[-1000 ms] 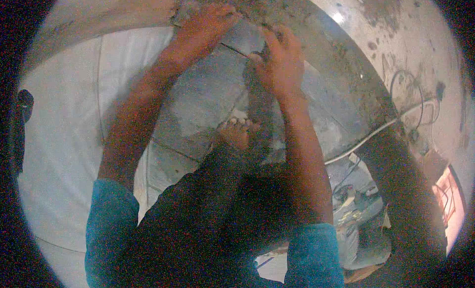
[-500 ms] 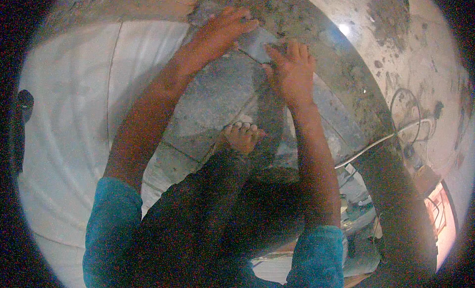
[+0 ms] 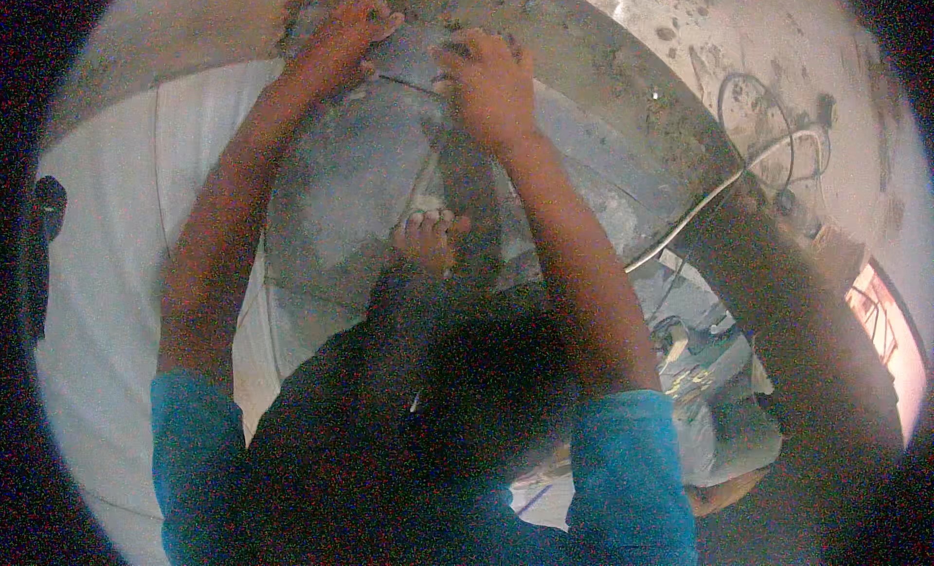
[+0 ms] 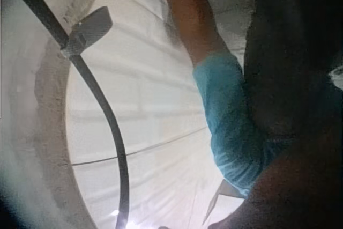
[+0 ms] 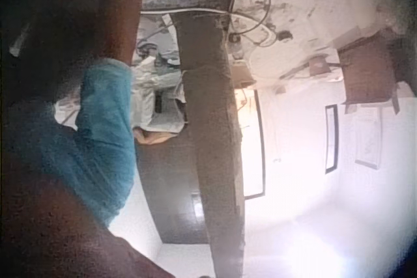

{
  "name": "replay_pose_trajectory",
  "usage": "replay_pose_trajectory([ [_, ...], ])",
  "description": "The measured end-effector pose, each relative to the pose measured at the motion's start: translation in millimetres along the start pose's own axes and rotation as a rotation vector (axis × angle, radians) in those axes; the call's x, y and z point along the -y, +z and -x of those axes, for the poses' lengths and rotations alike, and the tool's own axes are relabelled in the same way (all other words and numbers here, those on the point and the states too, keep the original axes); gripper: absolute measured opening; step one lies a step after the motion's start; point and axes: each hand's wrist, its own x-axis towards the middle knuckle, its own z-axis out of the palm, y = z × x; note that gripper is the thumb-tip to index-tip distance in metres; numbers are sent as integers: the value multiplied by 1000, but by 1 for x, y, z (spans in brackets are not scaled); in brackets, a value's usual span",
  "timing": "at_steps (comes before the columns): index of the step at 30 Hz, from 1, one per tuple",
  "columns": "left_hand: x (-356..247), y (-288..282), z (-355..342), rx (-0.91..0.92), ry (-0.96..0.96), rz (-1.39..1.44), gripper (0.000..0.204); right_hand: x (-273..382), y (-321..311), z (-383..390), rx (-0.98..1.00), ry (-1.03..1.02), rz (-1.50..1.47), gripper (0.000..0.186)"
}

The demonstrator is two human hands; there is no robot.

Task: The person measures and marks a tile with a tape measure and pencil, then uses an angle grinder to cut the tile. After cutting, the person places the tile on the floor to check the fit.

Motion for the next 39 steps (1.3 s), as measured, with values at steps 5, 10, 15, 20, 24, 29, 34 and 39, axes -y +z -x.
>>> replay_pose_trajectory([
  [5, -23, 19, 6, 45, -140, 214, 70, -53, 7, 19, -73, 121, -188, 37],
  [10, -32, 21, -7, 95, -33, 18, 83, -62, 25, 31, -72, 81, -120, 26],
  [15, -33, 18, -8, 117, -44, -8, 84, -61, 18, 21, -16, 159, -228, 21],
  [20, -32, 22, -17, 91, 37, -43, 84, -66, 19, 23, 211, 253, -124, 19],
  [24, -31, 8, -30, 179, -2, -2, 83, -63, 7, 13, 114, 193, -62, 20],
  [29, -112, 29, -56, 168, -23, 99, 79, -133, -112, 94, -74, 91, -333, 32],
  [34, -174, 46, -81, 155, 72, 105, 77, -202, -218, 322, -35, 519, -54, 19],
  [39, -113, 37, -86, 394, 96, -60, 83, -165, -230, 495, 43, 1218, -52, 20],
])
